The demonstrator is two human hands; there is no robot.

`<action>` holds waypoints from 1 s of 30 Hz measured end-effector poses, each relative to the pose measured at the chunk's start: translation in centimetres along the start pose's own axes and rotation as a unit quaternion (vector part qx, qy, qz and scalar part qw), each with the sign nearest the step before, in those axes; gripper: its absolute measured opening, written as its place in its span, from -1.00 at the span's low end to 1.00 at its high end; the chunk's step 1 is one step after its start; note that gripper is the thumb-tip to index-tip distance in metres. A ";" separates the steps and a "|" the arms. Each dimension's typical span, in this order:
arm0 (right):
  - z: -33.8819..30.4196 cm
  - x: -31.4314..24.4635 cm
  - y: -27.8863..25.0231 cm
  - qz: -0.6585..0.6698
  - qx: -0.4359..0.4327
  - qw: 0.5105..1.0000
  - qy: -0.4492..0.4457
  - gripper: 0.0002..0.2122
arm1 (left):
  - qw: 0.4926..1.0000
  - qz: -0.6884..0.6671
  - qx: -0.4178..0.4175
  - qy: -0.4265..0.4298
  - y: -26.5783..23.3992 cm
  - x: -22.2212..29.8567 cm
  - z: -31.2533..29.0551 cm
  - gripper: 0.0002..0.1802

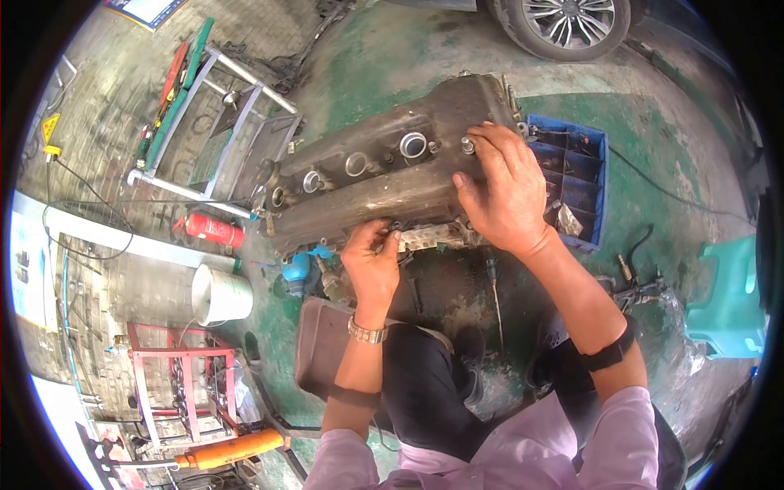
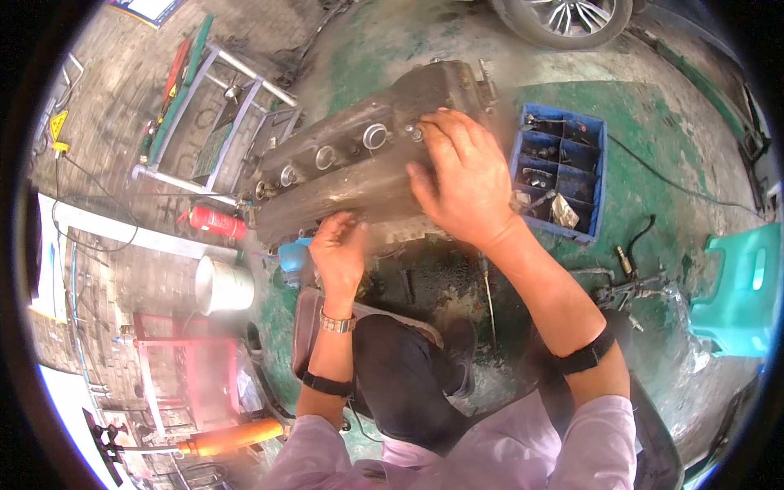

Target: The person assembles a cylinder head by hand, inserting valve springs and retainers into the head and placing small metal parts into a nearby tray. The person repeatedly picks up components, aligns them into the head, and sets them down.

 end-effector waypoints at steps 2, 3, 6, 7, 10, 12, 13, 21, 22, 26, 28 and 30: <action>0.0 0.0 -0.1 0.002 0.002 1.000 0.004 -0.55 | 1.000 -0.019 0.001 -0.014 0.1 0.0 0.0 -0.75; 0.0 0.0 -0.1 0.002 -0.001 1.000 0.004 -0.55 | 1.000 -0.012 -0.002 -0.002 0.1 0.2 0.0 -0.76; 0.0 0.0 -0.2 0.004 -0.007 1.000 0.004 -0.55 | 1.000 0.000 -0.007 0.008 0.2 0.5 -0.1 -0.77; 0.0 0.0 -0.2 0.004 -0.007 1.000 0.003 -0.55 | 1.000 0.003 -0.007 0.011 0.2 0.7 -0.1 -0.78; 0.0 0.1 -0.2 0.005 -0.008 1.000 0.004 -0.55 | 1.000 0.014 -0.007 0.011 0.2 0.9 -0.2 -0.79; -0.1 0.1 -0.1 0.006 -0.008 1.000 0.005 -0.55 | 1.000 0.020 -0.006 0.005 0.2 0.9 -0.2 -0.80; -0.1 0.1 -0.1 0.006 -0.006 1.000 0.004 -0.55 | 1.000 0.022 -0.005 0.001 0.2 0.9 -0.2 -0.80; -0.2 0.3 0.2 -0.009 0.012 1.000 -0.007 -0.53 | 1.000 0.003 -0.008 -0.015 0.1 0.1 0.0 -0.81; -0.3 0.3 0.2 -0.008 0.012 1.000 -0.007 -0.54 | 1.000 0.011 -0.009 -0.012 0.1 0.1 0.0 -0.81; -0.2 0.3 0.2 -0.015 0.004 1.000 -0.005 -0.54 | 0.999 0.036 -0.001 0.005 0.3 0.7 -0.1 -0.79; -0.2 0.2 0.1 -0.013 -0.001 1.000 -0.002 -0.54 | 1.000 0.014 0.003 -0.007 0.4 0.8 -0.1 -0.82; -0.1 0.1 0.0 -0.011 -0.004 1.000 -0.001 -0.54 | 1.000 0.008 0.011 -0.016 0.6 0.9 -0.1 -0.82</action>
Point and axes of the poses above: each hand's wrist, its own z-axis towards the middle knuckle, its own y-axis out of the palm, x = y × z, the point moved 2 cm from there along z, towards the middle knuckle, and after that the axes turned 10 degrees about -z, right-handed, at the moved point
